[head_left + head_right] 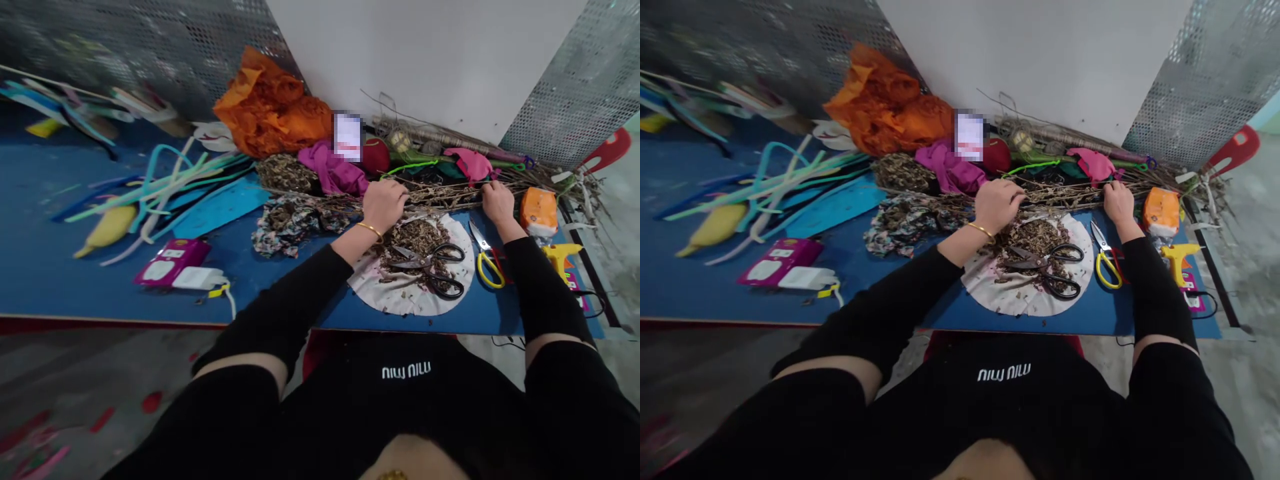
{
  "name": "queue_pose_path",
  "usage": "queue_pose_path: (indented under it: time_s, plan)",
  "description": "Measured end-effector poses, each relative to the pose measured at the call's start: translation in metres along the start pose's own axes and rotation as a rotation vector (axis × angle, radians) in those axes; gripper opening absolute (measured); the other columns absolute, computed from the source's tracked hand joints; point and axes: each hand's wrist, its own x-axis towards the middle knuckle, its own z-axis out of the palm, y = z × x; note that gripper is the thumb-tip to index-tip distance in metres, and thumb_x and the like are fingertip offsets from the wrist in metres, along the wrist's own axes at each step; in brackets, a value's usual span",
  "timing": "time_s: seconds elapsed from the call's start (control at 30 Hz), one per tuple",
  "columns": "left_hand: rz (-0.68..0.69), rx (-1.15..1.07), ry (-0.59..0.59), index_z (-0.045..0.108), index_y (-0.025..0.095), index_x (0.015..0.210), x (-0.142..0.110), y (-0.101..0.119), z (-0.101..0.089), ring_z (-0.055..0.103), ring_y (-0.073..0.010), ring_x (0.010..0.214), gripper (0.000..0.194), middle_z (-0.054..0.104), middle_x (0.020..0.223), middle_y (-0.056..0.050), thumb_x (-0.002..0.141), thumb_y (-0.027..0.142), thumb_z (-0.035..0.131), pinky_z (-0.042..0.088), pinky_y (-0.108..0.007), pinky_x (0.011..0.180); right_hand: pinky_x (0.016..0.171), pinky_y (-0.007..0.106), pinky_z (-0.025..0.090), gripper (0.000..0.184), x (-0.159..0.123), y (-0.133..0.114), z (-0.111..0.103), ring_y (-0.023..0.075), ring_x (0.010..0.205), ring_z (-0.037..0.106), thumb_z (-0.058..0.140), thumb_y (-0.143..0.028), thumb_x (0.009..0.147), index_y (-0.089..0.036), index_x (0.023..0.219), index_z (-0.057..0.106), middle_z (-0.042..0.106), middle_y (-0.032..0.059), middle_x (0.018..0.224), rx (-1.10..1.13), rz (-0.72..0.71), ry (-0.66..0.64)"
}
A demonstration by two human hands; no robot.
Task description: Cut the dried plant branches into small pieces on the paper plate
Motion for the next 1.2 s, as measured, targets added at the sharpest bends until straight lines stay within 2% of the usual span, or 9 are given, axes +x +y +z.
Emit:
queue_pose_path:
  time_s: [0.07, 0.17, 0.3, 0.47, 0.63, 0.77, 0.93, 1.07, 1.2]
  plan:
    - [-0.034, 0.007, -0.055, 0.079, 0.017, 0.110, 0.024, 0.013, 0.005, 0.066, -0.0307, 0.113, 0.034, 0.076, 0.117, -0.015, 0.099, 0.027, 0.049, 0.046, -0.045, 0.095, 0.075, 0.037, 0.034, 0.034, -0.001, -0.003, 0.000, 0.0279, 0.098, 0.056, 0.037, -0.023, 0.100, -0.017, 0.110, 0.069, 0.068, 0.0161, 0.113, 0.013, 0.001, 0.010]
    - [-0.083, 0.047, -0.231, 0.082, 0.016, 0.109, 0.054, 0.027, 0.013, 0.068, -0.0316, 0.109, 0.034, 0.077, 0.112, -0.017, 0.093, 0.024, 0.053, 0.048, -0.043, 0.091, 0.078, 0.037, 0.036, 0.035, -0.003, -0.006, -0.001, 0.0287, 0.102, 0.056, 0.037, -0.020, 0.099, -0.016, 0.114, 0.068, 0.068, 0.0158, 0.117, 0.040, -0.006, 0.016]
    - [-0.124, 0.042, -0.377, 0.085, 0.018, 0.100, 0.077, 0.029, 0.022, 0.070, -0.0309, 0.108, 0.025, 0.080, 0.109, -0.014, 0.082, 0.027, 0.069, 0.052, -0.037, 0.089, 0.081, 0.038, 0.037, 0.040, -0.004, -0.003, 0.001, 0.0293, 0.104, 0.055, 0.041, -0.018, 0.095, -0.018, 0.126, 0.066, 0.068, 0.0146, 0.118, 0.064, -0.043, 0.017]
    - [-0.217, -0.166, -0.411, 0.086, 0.022, 0.092, 0.089, 0.015, 0.024, 0.073, -0.0240, 0.093, 0.020, 0.081, 0.096, -0.006, 0.076, 0.033, 0.080, 0.053, -0.030, 0.083, 0.084, 0.039, 0.036, 0.040, -0.007, -0.001, 0.006, 0.0299, 0.106, 0.051, 0.041, -0.018, 0.094, -0.020, 0.121, 0.069, 0.065, 0.0147, 0.119, 0.074, -0.074, 0.013]
    - [-0.261, -0.149, -0.377, 0.085, 0.017, 0.094, 0.100, 0.012, 0.021, 0.072, -0.0263, 0.099, 0.019, 0.080, 0.101, -0.012, 0.081, 0.024, 0.074, 0.052, -0.031, 0.088, 0.086, 0.041, 0.037, 0.042, -0.009, -0.002, 0.004, 0.0313, 0.109, 0.049, 0.044, -0.017, 0.092, -0.018, 0.125, 0.069, 0.064, 0.0168, 0.120, 0.093, -0.077, -0.024]
    - [-0.199, -0.050, -0.384, 0.084, 0.017, 0.103, 0.100, 0.017, 0.019, 0.071, -0.0275, 0.106, 0.026, 0.079, 0.112, -0.013, 0.088, 0.024, 0.064, 0.052, -0.032, 0.090, 0.086, 0.041, 0.036, 0.042, -0.010, -0.006, -0.003, 0.0312, 0.110, 0.050, 0.042, -0.018, 0.093, -0.018, 0.125, 0.070, 0.064, 0.0164, 0.121, 0.078, -0.065, -0.059]
    - [-0.033, 0.131, -0.497, 0.083, 0.020, 0.108, 0.085, 0.021, 0.011, 0.071, -0.0285, 0.110, 0.037, 0.079, 0.116, -0.012, 0.075, 0.013, 0.067, 0.052, -0.032, 0.090, 0.087, 0.042, 0.036, 0.041, -0.012, -0.013, -0.007, 0.0321, 0.110, 0.050, 0.045, -0.019, 0.091, -0.016, 0.125, 0.069, 0.064, 0.0180, 0.121, 0.054, -0.034, -0.091]
    - [-0.043, 0.264, -0.369, 0.076, 0.009, 0.119, 0.066, 0.024, 0.001, 0.069, -0.0321, 0.114, 0.040, 0.075, 0.121, -0.020, 0.083, 0.012, 0.059, 0.051, -0.036, 0.091, 0.090, 0.045, 0.034, 0.039, -0.007, -0.018, -0.013, 0.0317, 0.106, 0.054, 0.044, -0.018, 0.092, -0.016, 0.118, 0.072, 0.067, 0.0191, 0.116, 0.055, 0.023, -0.093]
    - [-0.014, 0.240, -0.220, 0.066, 0.002, 0.124, 0.048, 0.029, -0.001, 0.068, -0.0322, 0.113, 0.039, 0.071, 0.121, -0.025, 0.094, 0.006, 0.041, 0.048, -0.039, 0.089, 0.093, 0.046, 0.034, 0.039, 0.015, -0.040, -0.030, 0.0306, 0.102, 0.057, 0.038, -0.024, 0.098, -0.015, 0.115, 0.072, 0.069, 0.0185, 0.111, 0.112, 0.100, 0.045]
